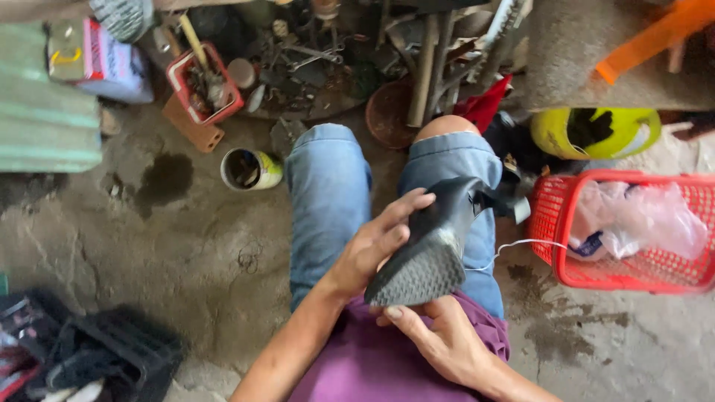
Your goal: Repairing the heel of a high-heeled shoe using adhesive and a hammer in a workshop.
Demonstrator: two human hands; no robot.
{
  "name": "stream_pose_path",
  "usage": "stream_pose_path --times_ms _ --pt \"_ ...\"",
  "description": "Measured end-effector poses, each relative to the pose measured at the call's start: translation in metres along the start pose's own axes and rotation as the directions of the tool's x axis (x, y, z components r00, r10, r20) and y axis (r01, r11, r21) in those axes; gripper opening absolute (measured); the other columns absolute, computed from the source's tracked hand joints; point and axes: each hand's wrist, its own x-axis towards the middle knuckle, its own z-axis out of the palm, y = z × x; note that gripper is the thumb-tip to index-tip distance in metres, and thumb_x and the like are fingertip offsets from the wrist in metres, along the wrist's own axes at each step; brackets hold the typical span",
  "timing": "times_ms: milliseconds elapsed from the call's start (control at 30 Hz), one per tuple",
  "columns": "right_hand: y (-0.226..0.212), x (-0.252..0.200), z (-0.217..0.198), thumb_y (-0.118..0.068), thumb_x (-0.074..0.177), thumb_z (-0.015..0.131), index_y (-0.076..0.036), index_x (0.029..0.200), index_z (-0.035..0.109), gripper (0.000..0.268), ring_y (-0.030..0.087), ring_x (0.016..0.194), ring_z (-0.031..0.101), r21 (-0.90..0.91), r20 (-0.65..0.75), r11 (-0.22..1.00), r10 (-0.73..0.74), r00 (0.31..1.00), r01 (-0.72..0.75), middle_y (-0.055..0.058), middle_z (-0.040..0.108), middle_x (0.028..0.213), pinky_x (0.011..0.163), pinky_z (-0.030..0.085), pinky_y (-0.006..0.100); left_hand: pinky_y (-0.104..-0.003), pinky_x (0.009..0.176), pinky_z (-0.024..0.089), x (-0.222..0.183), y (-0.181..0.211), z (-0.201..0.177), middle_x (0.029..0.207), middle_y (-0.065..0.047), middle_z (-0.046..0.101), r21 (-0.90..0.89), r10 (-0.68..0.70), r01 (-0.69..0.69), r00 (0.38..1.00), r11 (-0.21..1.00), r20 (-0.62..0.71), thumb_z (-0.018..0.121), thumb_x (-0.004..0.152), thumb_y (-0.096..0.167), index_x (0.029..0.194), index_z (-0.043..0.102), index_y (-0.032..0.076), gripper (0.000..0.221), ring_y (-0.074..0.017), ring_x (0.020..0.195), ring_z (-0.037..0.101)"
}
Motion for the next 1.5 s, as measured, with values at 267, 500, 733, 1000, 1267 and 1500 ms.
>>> stream_pose_path --times_ms 267,500,733,1000,1267,1500 --pt "-0.008 0.007 -0.012 -0.026 0.104 0.051 -0.005 0.112 0.069 0.03 0.023 0.102 0.073 -0.132 -0.015 0.952 -0.281 0.96 0.276 0.011 0.076 0.11 0.091 0.055 0.037 -0.054 0.123 0.039 -0.041 0.019 0.004 0.173 -0.018 0.009 0.092 -0.005 -0.017 0.971 0.996 0.238 0.065 0.082 0.062 0.151 0.045 0.007 0.09 -0.0383 0.153 0.037" --pt "0.081 -0.003 0.002 -0.035 0.102 0.044 -0.013 0.127 0.054 0.035 0.025 0.11 0.06 -0.4 0.39 0.868 -0.129 0.912 0.294 0.011 0.065 0.123 0.094 0.042 0.039 -0.055 0.115 0.042 0.014 0.078 0.096 0.16 -0.006 0.052 0.705 0.33 -0.667 0.739 0.239 0.587 0.047 0.099 0.069 0.149 0.055 0.029 0.065 -0.0297 0.146 0.06" --pt "-0.015 -0.042 -0.063 -0.042 0.108 0.034 0.007 0.139 0.049 0.061 0.046 0.133 0.056 -0.018 0.3 0.86 -0.482 0.823 0.51 0.03 0.057 0.143 0.114 0.041 0.052 -0.055 0.123 0.025 0.05 -0.089 0.095 0.106 -0.009 0.072 0.744 -0.087 -0.664 0.739 0.073 0.668 0.074 0.077 0.058 0.113 0.075 0.018 0.054 -0.0348 0.128 0.056" --pt "0.179 -0.091 -0.211 -0.017 0.098 0.059 -0.005 0.113 0.075 0.025 0.014 0.107 0.068 0.327 -0.656 0.914 0.403 0.638 -0.242 0.004 0.076 0.117 0.1 0.052 0.029 -0.052 0.117 0.036 0.046 -0.051 0.088 0.135 -0.016 0.066 0.723 0.133 -0.673 0.74 0.159 0.659 0.064 0.1 0.04 0.126 0.068 0.005 0.044 -0.0339 0.132 0.056" --pt "0.463 -0.086 -0.182 -0.049 0.085 0.064 -0.011 0.15 0.044 0.078 0.045 0.131 0.055 -0.071 -0.539 0.476 0.722 0.435 -0.877 0.022 0.056 0.146 0.106 0.045 0.055 -0.063 0.118 0.044 -0.009 -0.024 -0.037 0.146 -0.035 0.059 0.998 0.422 -0.059 0.905 0.006 0.051 0.075 0.102 0.022 0.141 0.062 -0.012 0.052 -0.0567 0.138 0.057" --pt "0.567 -0.077 -0.114 -0.046 0.072 0.085 -0.015 0.165 0.011 0.123 0.037 0.15 0.032 -0.283 -0.593 0.452 0.611 0.525 -0.846 0.015 0.036 0.162 0.117 0.03 0.055 -0.064 0.122 0.028 -0.029 -0.038 -0.032 0.161 -0.046 0.029 0.946 0.407 0.291 0.853 0.145 -0.325 0.055 0.113 0.02 0.16 0.027 -0.015 0.065 -0.0622 0.149 0.031"
